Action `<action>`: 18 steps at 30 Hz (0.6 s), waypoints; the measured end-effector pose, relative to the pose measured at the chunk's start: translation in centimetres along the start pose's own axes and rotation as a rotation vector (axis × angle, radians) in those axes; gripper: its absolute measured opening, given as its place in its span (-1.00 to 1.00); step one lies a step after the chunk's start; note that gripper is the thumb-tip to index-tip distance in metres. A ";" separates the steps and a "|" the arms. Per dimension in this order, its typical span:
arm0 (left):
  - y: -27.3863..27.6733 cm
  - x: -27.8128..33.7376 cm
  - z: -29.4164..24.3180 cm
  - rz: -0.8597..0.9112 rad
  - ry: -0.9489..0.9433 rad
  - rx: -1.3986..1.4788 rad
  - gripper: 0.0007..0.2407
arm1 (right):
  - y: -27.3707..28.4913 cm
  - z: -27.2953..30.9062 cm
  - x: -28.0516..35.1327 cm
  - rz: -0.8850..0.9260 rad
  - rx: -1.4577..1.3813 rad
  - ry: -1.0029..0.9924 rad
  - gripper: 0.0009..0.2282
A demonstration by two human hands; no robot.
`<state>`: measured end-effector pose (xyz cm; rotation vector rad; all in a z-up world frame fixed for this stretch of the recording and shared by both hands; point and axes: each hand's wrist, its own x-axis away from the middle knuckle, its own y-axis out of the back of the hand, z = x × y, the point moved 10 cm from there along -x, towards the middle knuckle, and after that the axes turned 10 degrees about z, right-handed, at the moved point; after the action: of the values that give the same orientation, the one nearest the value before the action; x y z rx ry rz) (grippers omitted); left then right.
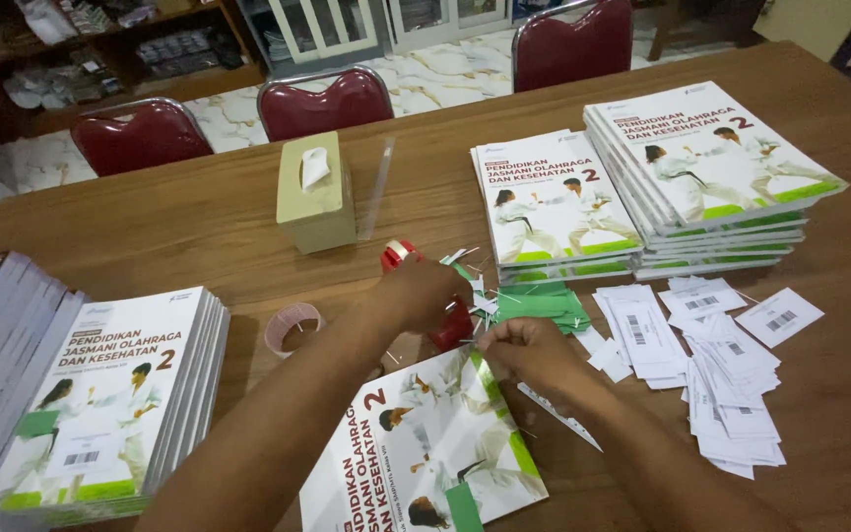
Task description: Applying barcode labels and green paper markers to the covers of educational textbooks.
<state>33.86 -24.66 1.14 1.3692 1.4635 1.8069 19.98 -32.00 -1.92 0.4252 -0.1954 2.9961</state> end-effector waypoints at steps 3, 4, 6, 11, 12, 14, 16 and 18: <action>0.7 0.6 -0.4 0.043 0.022 0.034 -0.65 | -0.1 0.7 0.0 0.006 -0.026 -0.046 -0.90; 0.7 0.6 -0.3 0.044 0.023 0.036 -0.65 | -0.2 0.8 0.0 0.007 -0.026 -0.047 -0.90; 0.3 0.5 -0.5 0.103 0.011 0.018 -0.59 | -0.4 0.7 0.1 0.009 -0.093 -0.053 -0.88; 0.0 0.6 -0.1 0.095 0.013 0.046 -0.60 | -0.2 1.2 1.1 -0.005 -0.051 -0.058 -0.88; -0.7 -0.3 0.4 0.086 0.010 0.039 -0.63 | 0.2 1.2 1.2 -0.022 -0.040 -0.054 -0.87; 0.5 1.1 -0.4 0.079 0.009 0.049 -0.62 | 0.5 0.4 0.9 -0.032 -0.041 -0.059 -0.87; 1.1 1.8 -0.6 0.071 0.011 0.058 -0.61 | 0.7 -0.4 0.7 -0.040 -0.041 -0.062 -0.86; 1.0 1.5 -0.5 0.073 0.010 0.101 -0.63 | 0.8 -1.1 0.5 -0.040 -0.046 -0.059 -0.88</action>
<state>33.02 -23.97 2.70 1.4822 1.5475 1.8080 19.05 -32.62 -2.93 0.5075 -0.2568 2.9356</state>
